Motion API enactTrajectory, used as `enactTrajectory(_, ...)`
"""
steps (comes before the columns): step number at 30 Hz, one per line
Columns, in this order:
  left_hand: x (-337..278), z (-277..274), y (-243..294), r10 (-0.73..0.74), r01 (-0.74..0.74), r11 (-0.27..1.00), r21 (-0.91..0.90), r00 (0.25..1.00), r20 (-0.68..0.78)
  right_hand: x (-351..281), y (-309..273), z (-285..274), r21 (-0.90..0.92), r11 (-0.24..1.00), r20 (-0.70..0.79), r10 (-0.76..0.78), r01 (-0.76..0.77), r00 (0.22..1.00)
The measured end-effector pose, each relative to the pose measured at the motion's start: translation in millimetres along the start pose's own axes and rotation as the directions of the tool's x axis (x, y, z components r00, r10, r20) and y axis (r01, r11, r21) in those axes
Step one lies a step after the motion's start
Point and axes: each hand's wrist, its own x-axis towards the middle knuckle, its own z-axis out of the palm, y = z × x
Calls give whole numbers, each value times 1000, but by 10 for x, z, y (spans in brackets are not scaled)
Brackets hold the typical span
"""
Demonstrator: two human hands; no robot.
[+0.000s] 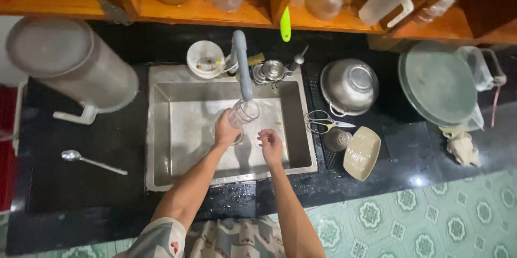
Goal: Washing and rinsing glasses and plastic containers in a bar sink.
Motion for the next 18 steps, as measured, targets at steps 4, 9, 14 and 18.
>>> enactTrajectory(4, -5, -29, 73, -55, 64, 996, -64, 990, 127, 153, -125, -55, -39, 994, 91, -100, 104, 991)
enactTrajectory(9, 8, -170, 54, -214, 213, 975, -66, 977, -6, 207, -193, -34, -40, 998, 96, -51, 56, 994)
enactTrajectory(14, 58, -131, -67, -234, 234, 952, -197, 972, 27, 213, 66, 102, -36, 997, 101, -62, 66, 993)
enactTrajectory(18, 110, -294, 78, 93, -93, 996, -11, 993, 71, 201, 90, 249, -55, 988, 176, -130, 142, 976)
